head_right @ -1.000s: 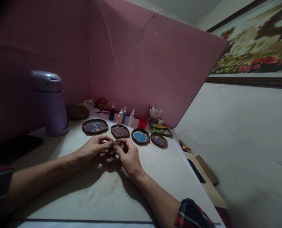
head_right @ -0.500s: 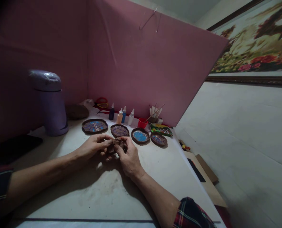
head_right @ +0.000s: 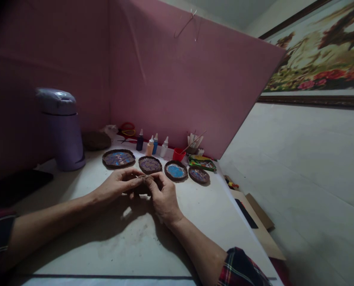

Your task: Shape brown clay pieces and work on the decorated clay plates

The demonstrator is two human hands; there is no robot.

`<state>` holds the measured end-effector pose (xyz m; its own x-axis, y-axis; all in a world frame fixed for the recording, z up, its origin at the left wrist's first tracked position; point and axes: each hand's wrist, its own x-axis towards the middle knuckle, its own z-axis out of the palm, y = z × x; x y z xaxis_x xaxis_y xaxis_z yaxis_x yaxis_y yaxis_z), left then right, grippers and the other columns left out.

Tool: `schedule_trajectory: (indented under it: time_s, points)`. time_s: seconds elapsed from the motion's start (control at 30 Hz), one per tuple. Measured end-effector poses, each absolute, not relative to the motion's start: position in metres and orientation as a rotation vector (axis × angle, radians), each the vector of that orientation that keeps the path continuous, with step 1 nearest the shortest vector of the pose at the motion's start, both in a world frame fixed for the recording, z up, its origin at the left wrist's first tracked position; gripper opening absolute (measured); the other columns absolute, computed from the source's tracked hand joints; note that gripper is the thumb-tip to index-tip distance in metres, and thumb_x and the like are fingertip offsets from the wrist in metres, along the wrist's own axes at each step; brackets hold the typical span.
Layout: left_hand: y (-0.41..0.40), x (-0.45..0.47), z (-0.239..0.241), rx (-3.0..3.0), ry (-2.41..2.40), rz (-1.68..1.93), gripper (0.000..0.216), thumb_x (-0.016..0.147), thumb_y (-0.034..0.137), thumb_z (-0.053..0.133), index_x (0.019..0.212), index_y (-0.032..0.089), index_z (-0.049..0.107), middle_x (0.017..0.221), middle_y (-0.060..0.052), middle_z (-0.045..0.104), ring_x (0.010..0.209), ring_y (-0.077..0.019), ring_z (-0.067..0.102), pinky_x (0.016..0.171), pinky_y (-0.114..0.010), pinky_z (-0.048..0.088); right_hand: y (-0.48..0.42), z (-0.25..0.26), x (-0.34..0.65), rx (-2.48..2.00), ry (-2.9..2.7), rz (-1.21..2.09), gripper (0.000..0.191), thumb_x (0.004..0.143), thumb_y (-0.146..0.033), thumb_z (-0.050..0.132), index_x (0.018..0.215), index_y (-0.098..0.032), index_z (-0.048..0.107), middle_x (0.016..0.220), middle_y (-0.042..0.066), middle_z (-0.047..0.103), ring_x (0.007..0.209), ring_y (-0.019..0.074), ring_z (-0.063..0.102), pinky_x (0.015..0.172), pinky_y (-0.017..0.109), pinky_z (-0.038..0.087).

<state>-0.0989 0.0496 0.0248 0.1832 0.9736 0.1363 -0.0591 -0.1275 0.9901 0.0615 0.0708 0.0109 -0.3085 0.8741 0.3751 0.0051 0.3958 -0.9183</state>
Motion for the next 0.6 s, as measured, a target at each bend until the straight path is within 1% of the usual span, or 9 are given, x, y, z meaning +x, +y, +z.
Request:
schedule_trajectory:
  time_s: [0.1, 0.2, 0.3, 0.4, 0.5, 0.57, 0.6]
  points:
    - [0.0509, -0.0995, 0.0237, 1.308, 0.925, 1.169, 0.035, 0.072, 0.036, 0.069, 0.095, 0.012, 0.06, 0.074, -0.003, 0.065, 0.052, -0.0109, 0.059, 0.052, -0.025, 0.05, 0.0727, 0.0082, 0.0614, -0.783, -1.651, 1.017, 0.021, 0.085, -0.037, 0.057, 0.089, -0.017, 0.061, 0.082, 0.004, 0.066, 0.075, 0.0164, 0.061, 0.07, 0.028, 0.05]
    - [0.0519, -0.1, 0.0222, 1.243, 0.893, 1.133, 0.037, 0.064, 0.021, 0.072, 0.097, 0.012, 0.058, 0.075, -0.003, 0.065, 0.052, -0.0116, 0.06, 0.054, -0.026, 0.051, 0.073, 0.0064, 0.0617, -0.79, -1.656, 0.961, 0.019, 0.086, -0.035, 0.056, 0.09, -0.017, 0.061, 0.085, 0.004, 0.066, 0.079, 0.017, 0.061, 0.073, 0.029, 0.049]
    - [0.0505, -0.1, 0.0215, 1.189, 0.883, 1.125, 0.033, 0.059, 0.009, 0.063, 0.092, 0.013, 0.059, 0.078, -0.003, 0.064, 0.055, -0.0123, 0.06, 0.052, -0.026, 0.051, 0.0691, 0.0085, 0.0619, -0.776, -1.717, 0.901, 0.017, 0.086, -0.032, 0.056, 0.092, -0.018, 0.062, 0.086, 0.003, 0.066, 0.08, 0.017, 0.061, 0.074, 0.028, 0.048]
    - [0.0478, -0.0992, 0.0228, 1.176, 0.899, 1.125, 0.028, 0.058, 0.007, 0.055, 0.085, 0.014, 0.059, 0.076, -0.001, 0.06, 0.052, -0.0108, 0.058, 0.049, -0.025, 0.051, 0.0645, 0.0115, 0.0616, -0.756, -1.781, 0.873, 0.017, 0.086, -0.031, 0.055, 0.093, -0.018, 0.064, 0.086, 0.003, 0.067, 0.079, 0.0166, 0.061, 0.074, 0.027, 0.047]
    - [0.0468, -0.0983, 0.0249, 1.215, 0.968, 1.113, 0.02, 0.059, 0.007, 0.051, 0.077, 0.014, 0.057, 0.065, 0.003, 0.056, 0.045, -0.0092, 0.054, 0.043, -0.023, 0.048, 0.0637, 0.0112, 0.0611, -0.756, -1.765, 0.898, 0.018, 0.086, -0.033, 0.056, 0.092, -0.018, 0.063, 0.084, 0.003, 0.066, 0.077, 0.0165, 0.06, 0.072, 0.026, 0.048]
    - [0.0473, -0.0983, 0.0255, 1.237, 0.996, 1.112, 0.018, 0.06, 0.007, 0.05, 0.076, 0.014, 0.056, 0.063, 0.003, 0.055, 0.043, -0.0086, 0.053, 0.041, -0.022, 0.047, 0.0655, 0.0095, 0.0611, -0.767, -1.736, 0.928, 0.019, 0.086, -0.035, 0.057, 0.091, -0.018, 0.062, 0.083, 0.003, 0.065, 0.077, 0.0163, 0.06, 0.071, 0.026, 0.048]
    - [0.0478, -0.0984, 0.0254, 1.24, 0.987, 1.113, 0.018, 0.062, 0.007, 0.051, 0.077, 0.014, 0.056, 0.065, 0.003, 0.056, 0.044, -0.0086, 0.054, 0.042, -0.022, 0.047, 0.0668, 0.0086, 0.0614, -0.777, -1.725, 0.936, 0.019, 0.086, -0.036, 0.057, 0.091, -0.018, 0.062, 0.083, 0.003, 0.064, 0.076, 0.0159, 0.059, 0.07, 0.026, 0.047]
